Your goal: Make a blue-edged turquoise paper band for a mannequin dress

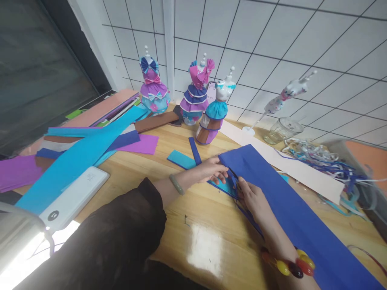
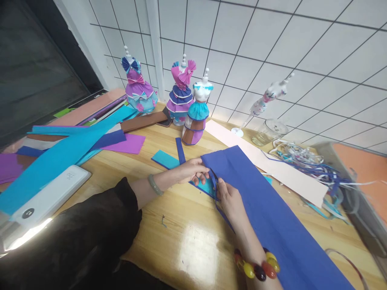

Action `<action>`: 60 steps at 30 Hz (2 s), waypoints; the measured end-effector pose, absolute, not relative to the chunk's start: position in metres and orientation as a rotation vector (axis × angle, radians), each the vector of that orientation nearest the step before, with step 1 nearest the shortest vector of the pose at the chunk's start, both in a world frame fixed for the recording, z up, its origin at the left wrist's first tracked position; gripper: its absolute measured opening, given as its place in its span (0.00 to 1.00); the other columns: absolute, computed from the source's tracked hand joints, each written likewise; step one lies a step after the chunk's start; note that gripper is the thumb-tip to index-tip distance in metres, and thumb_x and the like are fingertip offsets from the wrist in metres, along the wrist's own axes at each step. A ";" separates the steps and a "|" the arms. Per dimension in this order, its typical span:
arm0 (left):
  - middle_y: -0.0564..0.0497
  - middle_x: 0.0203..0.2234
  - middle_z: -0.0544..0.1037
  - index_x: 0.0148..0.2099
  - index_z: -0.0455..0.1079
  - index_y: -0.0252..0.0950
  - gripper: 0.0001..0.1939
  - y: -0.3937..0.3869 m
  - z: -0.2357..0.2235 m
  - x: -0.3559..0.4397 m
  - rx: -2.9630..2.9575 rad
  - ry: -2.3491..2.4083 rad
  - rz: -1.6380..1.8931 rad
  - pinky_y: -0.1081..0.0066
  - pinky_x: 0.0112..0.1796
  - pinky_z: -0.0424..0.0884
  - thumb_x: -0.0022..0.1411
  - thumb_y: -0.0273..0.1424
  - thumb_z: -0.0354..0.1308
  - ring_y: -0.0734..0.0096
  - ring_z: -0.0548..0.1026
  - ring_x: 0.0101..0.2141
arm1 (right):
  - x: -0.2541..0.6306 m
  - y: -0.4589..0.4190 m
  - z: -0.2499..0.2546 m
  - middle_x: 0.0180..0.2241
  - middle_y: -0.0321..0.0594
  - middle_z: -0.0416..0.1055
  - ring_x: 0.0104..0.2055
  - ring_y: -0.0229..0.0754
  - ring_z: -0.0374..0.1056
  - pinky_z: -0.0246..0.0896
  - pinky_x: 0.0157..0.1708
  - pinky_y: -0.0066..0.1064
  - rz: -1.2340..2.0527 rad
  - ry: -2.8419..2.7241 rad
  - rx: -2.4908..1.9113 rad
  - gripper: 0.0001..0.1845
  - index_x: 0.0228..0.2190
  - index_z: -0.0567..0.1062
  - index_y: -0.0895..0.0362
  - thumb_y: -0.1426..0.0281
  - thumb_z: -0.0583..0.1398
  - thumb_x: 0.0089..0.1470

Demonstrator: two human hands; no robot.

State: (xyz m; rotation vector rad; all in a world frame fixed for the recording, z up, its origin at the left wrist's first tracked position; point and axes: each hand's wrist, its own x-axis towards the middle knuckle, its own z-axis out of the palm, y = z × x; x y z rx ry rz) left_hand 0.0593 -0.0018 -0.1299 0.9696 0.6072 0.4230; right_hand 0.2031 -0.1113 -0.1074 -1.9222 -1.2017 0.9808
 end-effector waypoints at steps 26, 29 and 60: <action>0.52 0.24 0.73 0.31 0.57 0.33 0.06 -0.003 -0.126 0.061 0.974 0.687 0.416 0.79 0.14 0.63 0.63 0.25 0.50 0.77 0.71 0.16 | 0.200 -0.103 -0.103 0.13 0.29 0.50 0.16 0.33 0.44 0.40 0.16 0.28 1.021 -1.203 -1.896 0.27 0.18 0.58 0.54 0.44 0.49 0.50; 0.52 0.24 0.74 0.32 0.58 0.33 0.06 -0.002 -0.129 0.061 0.976 0.676 0.415 0.79 0.14 0.64 0.63 0.25 0.50 0.77 0.72 0.17 | 0.201 -0.102 -0.103 0.13 0.30 0.51 0.16 0.33 0.45 0.40 0.16 0.28 1.021 -1.199 -1.904 0.27 0.18 0.58 0.54 0.44 0.49 0.50; 0.53 0.23 0.73 0.32 0.57 0.34 0.06 -0.002 -0.128 0.061 0.972 0.665 0.410 0.78 0.16 0.64 0.62 0.26 0.50 0.77 0.72 0.17 | 0.197 -0.096 -0.105 0.12 0.28 0.50 0.15 0.32 0.44 0.40 0.14 0.28 0.996 -1.148 -1.912 0.28 0.20 0.64 0.56 0.44 0.52 0.48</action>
